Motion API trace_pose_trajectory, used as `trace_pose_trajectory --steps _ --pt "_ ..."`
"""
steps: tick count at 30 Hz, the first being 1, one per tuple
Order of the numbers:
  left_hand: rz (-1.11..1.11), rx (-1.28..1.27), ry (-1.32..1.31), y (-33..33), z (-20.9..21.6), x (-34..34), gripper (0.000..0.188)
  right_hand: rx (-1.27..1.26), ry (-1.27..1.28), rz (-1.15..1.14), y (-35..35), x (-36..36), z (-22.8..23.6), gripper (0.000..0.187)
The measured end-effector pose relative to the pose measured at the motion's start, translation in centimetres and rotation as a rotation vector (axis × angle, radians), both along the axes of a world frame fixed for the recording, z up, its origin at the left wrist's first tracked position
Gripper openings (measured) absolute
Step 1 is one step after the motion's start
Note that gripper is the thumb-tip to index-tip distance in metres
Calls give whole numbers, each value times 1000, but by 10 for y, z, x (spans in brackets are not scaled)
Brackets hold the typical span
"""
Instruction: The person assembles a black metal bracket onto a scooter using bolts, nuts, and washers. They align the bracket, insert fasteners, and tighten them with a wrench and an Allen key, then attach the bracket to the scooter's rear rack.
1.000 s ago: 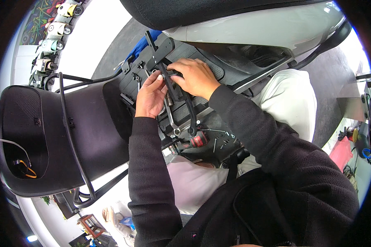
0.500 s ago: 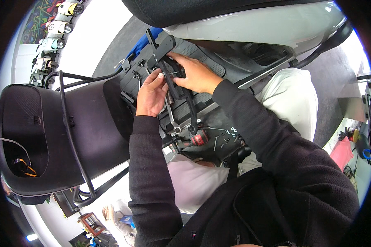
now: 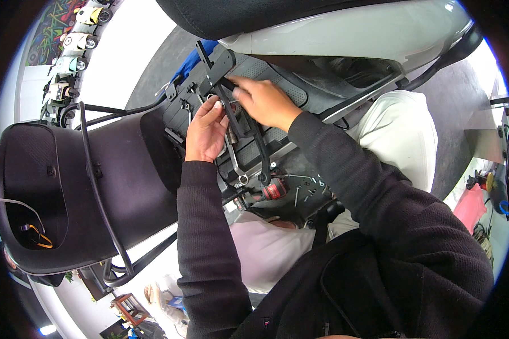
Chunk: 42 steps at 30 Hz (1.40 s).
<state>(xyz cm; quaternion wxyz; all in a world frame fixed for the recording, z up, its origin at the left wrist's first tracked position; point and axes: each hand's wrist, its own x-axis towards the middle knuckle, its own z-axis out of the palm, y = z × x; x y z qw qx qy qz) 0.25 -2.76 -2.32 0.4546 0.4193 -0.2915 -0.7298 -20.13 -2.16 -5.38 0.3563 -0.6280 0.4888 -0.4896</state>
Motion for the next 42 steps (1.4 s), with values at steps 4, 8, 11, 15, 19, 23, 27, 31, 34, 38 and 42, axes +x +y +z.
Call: trace_pose_trajectory --steps 4,8,11,15,19,23,27,31,34,38,42 --pt "7 11 -11 1 1 0 23 -13 -11 88 -2 -6 2 49" --pt "-22 2 -31 -1 3 0 24 -50 76 61 2 -4 4 56" --pt "-29 6 -35 1 3 0 25 8 11 30 0 -2 4 45" --pt "-49 -10 -49 1 3 0 26 27 -10 59 -3 -4 3 42" --pt "-40 -5 -73 0 2 0 27 -48 93 40 2 -3 2 50" --pt "-29 -12 -86 1 3 0 29 -22 107 23 5 0 4 56" --pt "-32 -15 -76 2 5 0 31 45 37 50 2 -2 6 56" --pt "-5 0 -109 2 7 -2 38 59 66 75 4 -3 9 57" --pt "10 -4 -74 3 8 -3 25 71 89 91 9 -3 10 58" --pt "1 -6 -74 4 6 -2 25 68 71 43 10 0 10 55" --pt "-14 -21 -79 4 4 2 30 133 -50 40 5 2 8 46"
